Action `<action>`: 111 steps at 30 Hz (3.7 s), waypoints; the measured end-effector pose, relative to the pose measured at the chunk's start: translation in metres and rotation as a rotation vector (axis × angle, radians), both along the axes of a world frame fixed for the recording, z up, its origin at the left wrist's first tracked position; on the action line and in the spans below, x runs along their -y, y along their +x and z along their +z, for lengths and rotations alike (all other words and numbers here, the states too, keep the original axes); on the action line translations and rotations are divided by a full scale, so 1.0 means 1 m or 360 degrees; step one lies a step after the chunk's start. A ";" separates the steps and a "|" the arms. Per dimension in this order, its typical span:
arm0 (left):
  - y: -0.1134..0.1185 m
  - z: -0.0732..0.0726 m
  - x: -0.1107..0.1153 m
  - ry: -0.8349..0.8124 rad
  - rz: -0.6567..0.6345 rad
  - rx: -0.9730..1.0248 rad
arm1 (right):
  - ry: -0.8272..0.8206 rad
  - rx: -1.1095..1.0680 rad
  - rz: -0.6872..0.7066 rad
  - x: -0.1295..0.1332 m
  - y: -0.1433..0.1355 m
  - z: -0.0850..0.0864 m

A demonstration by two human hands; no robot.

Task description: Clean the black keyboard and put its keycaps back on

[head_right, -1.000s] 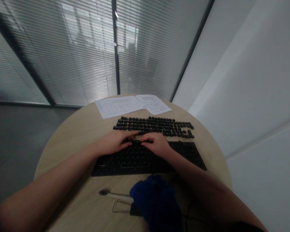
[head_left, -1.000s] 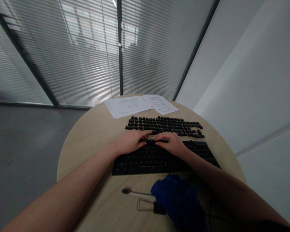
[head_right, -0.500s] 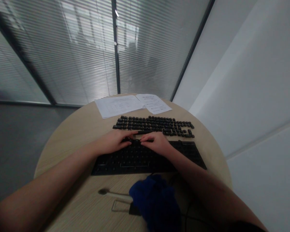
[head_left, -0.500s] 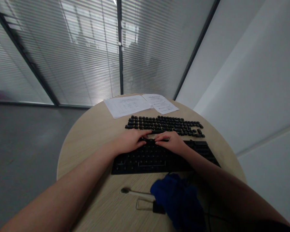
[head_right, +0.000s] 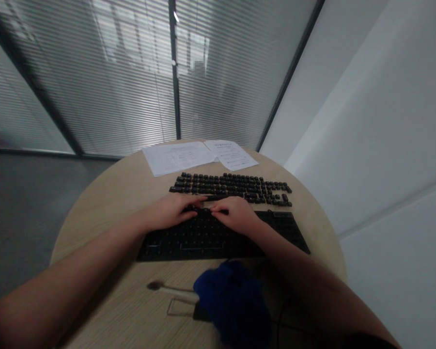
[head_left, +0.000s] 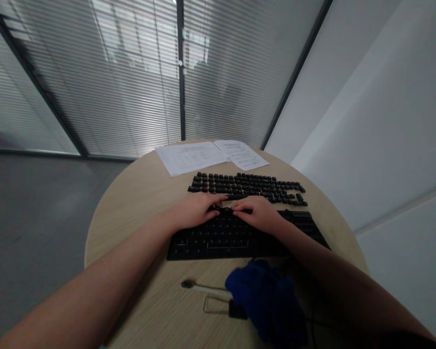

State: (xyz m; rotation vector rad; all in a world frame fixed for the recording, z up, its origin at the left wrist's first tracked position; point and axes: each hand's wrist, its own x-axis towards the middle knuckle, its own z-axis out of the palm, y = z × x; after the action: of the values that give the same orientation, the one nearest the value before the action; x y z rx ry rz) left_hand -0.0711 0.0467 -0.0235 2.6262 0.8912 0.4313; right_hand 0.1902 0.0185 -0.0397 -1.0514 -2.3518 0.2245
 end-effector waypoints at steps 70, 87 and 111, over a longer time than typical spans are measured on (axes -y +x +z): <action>-0.006 0.007 -0.006 -0.0048 0.0022 -0.0069 | -0.0517 -0.0433 -0.0161 -0.016 0.006 -0.008; -0.002 0.002 -0.005 0.0151 0.0004 -0.0214 | -0.0148 -0.0159 0.0170 -0.012 -0.004 0.003; 0.024 0.029 0.004 0.0281 0.0008 -0.0368 | -0.0066 -0.0414 -0.0312 -0.031 0.027 0.051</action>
State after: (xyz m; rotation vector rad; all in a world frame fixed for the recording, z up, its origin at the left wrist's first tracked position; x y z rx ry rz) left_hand -0.0474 0.0423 0.0054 2.8803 0.9695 0.2186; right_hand 0.2170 0.0497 0.0110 -1.1880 -2.0071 0.3169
